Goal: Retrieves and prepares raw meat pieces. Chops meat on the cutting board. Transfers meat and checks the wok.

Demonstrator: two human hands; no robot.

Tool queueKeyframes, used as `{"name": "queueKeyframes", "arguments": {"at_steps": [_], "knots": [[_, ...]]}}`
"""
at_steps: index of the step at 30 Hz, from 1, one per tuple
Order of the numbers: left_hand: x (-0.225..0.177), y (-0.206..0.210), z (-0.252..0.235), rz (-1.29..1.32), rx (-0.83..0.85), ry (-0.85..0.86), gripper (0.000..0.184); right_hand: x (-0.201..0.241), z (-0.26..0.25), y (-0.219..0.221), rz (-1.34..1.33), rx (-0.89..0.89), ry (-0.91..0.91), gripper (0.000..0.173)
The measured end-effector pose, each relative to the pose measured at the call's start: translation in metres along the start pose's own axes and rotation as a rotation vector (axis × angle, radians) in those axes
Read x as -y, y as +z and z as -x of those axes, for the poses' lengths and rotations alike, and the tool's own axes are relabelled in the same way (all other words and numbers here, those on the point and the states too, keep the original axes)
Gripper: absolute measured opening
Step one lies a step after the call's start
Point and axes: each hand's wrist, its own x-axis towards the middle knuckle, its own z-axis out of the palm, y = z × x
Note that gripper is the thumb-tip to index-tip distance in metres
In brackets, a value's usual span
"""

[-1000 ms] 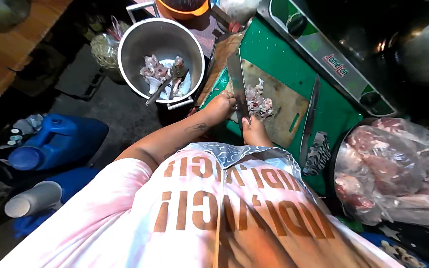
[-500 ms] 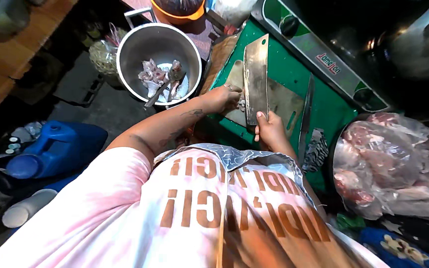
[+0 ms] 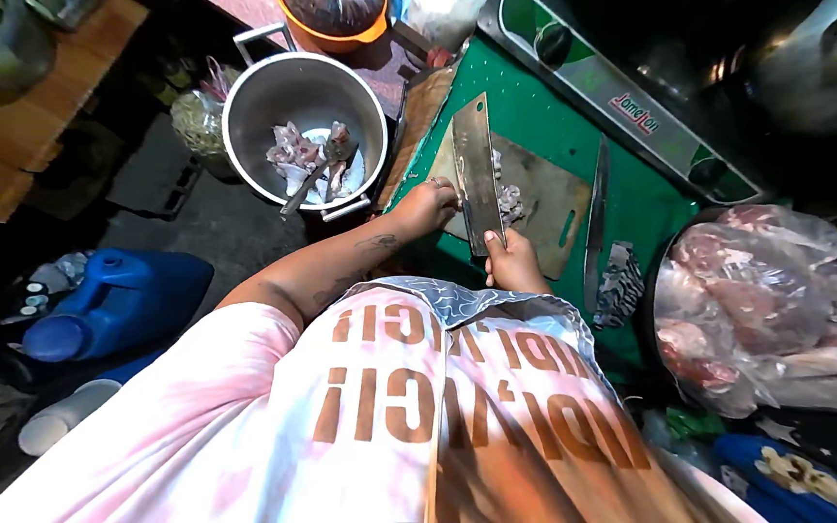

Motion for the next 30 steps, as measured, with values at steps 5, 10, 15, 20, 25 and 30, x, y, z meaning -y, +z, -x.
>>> {"name": "queueKeyframes", "arguments": {"at_steps": [5,10,15,20,25,30], "knots": [[0.000,0.001,0.000,-0.039,0.018,-0.025,0.014,-0.005,-0.010,0.011,0.067,0.034,0.028,0.034],[-0.002,-0.005,-0.007,-0.057,0.071,-0.081,0.014,0.009,-0.031,0.024,0.179,0.031,-0.014,0.046],[-0.002,0.000,-0.010,-0.101,0.057,-0.071,0.011,0.059,-0.062,0.030,0.333,-0.020,-0.033,0.048],[-0.005,-0.001,-0.010,-0.115,0.048,-0.110,0.014,0.027,-0.045,0.023,0.204,0.005,-0.053,0.051],[-0.003,-0.003,-0.010,-0.125,0.070,-0.136,0.016,-0.006,-0.038,0.003,0.063,-0.026,0.026,0.045],[-0.013,-0.004,-0.029,-0.054,0.017,-0.146,0.014,0.005,-0.028,-0.023,-0.108,-0.124,0.034,0.036]]}}
